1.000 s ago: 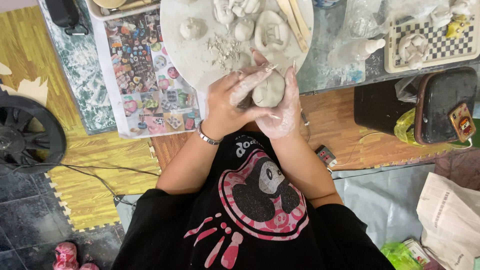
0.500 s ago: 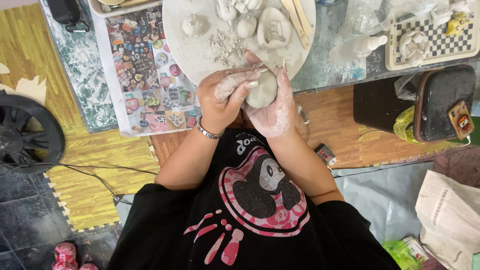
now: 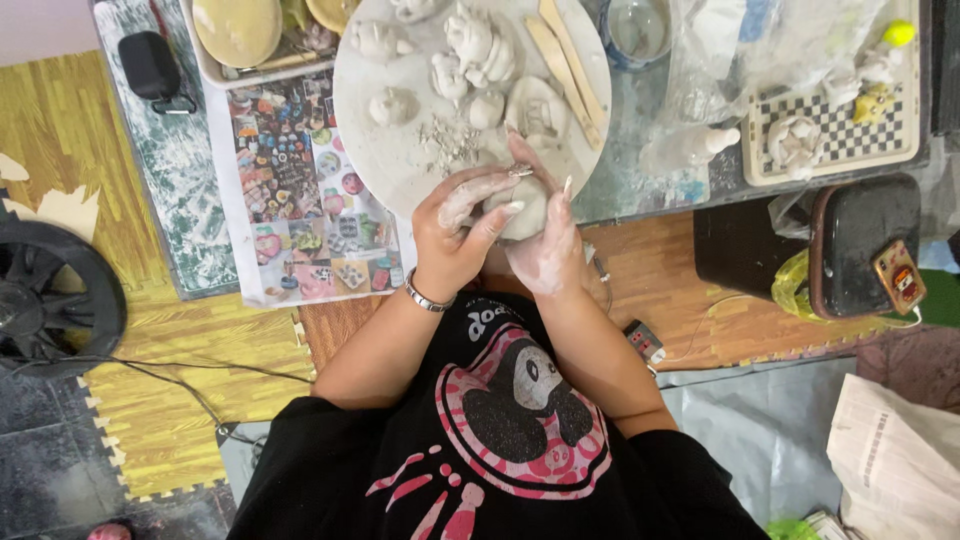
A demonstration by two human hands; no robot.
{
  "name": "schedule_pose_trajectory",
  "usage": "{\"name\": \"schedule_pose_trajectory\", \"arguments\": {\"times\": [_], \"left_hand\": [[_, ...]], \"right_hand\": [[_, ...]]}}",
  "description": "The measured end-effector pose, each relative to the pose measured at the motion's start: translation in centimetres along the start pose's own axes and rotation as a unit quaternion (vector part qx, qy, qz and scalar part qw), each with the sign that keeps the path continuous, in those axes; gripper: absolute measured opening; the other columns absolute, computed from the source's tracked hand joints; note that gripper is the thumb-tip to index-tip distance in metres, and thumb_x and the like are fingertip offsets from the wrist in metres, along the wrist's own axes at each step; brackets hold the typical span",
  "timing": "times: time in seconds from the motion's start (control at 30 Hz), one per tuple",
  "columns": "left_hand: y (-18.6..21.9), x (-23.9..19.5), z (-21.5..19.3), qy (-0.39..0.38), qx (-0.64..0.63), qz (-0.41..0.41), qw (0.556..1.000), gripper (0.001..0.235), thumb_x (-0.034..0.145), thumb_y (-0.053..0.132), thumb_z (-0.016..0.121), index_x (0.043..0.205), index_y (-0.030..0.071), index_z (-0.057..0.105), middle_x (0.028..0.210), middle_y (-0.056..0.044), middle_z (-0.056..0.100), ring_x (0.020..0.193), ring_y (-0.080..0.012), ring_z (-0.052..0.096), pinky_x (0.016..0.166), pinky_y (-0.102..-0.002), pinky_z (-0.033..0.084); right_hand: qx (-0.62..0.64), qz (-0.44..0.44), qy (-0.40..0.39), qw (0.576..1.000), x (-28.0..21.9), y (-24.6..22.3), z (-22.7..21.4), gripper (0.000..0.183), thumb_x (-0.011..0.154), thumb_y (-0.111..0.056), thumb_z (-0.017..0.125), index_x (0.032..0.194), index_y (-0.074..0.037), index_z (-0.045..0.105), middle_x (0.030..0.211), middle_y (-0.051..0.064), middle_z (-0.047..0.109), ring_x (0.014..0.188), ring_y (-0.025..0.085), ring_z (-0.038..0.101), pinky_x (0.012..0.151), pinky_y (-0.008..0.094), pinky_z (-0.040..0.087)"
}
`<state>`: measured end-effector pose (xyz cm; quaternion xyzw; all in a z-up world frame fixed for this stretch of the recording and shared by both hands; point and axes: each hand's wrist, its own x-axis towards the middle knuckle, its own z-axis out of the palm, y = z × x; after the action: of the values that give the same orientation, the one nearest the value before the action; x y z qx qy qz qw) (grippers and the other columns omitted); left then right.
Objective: The person shapes a lump of white clay into a small bowl by hand, repeatedly pressing and smoothing the material. They work over a white tray containing other clay pieces and tools, occasionally dipping the clay into powder to prevent sticking.
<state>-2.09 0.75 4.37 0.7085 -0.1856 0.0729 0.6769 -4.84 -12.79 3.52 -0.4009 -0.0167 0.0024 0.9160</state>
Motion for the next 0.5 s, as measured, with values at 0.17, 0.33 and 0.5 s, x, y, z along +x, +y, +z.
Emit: {"name": "schedule_pose_trajectory", "arguments": {"times": [0.17, 0.33, 0.5], "left_hand": [[-0.8, 0.1, 0.5, 0.078, -0.100, -0.191, 0.973, 0.021, 0.109, 0.012, 0.063, 0.122, -0.001, 0.074, 0.109, -0.011, 0.077, 0.098, -0.0148, 0.069, 0.089, -0.029, 0.058], [0.4, 1.0, -0.6, 0.025, -0.140, -0.142, 0.980, 0.031, 0.111, 0.013, 0.054, 0.138, 0.000, 0.062, 0.117, -0.009, 0.075, 0.108, -0.0121, 0.069, 0.099, -0.027, 0.056], [1.1, 0.3, -0.1, -0.009, -0.105, -0.072, 0.992, 0.042, 0.098, 0.007, 0.073, 0.136, -0.001, 0.058, 0.125, -0.011, 0.070, 0.112, -0.0136, 0.067, 0.098, -0.028, 0.055]], "right_hand": [[-0.054, 0.019, 0.011, 0.998, 0.3, 0.0, 0.2, 0.089, 0.108, -0.062, 0.047, 0.166, 0.004, 0.028, 0.169, 0.013, 0.037, 0.150, 0.024, 0.040, 0.129, 0.040, 0.031], [-0.063, -0.004, -0.004, 0.998, 0.4, -0.3, 1.1, 0.096, 0.104, -0.055, 0.056, 0.168, -0.004, 0.006, 0.171, 0.008, 0.028, 0.151, 0.025, 0.040, 0.130, 0.042, 0.032], [-0.076, -0.007, -0.035, 0.996, -0.7, 0.3, 0.3, 0.103, 0.102, -0.056, 0.059, 0.168, -0.006, -0.001, 0.150, 0.023, 0.043, 0.130, 0.028, 0.049, 0.116, 0.040, 0.036]]}}
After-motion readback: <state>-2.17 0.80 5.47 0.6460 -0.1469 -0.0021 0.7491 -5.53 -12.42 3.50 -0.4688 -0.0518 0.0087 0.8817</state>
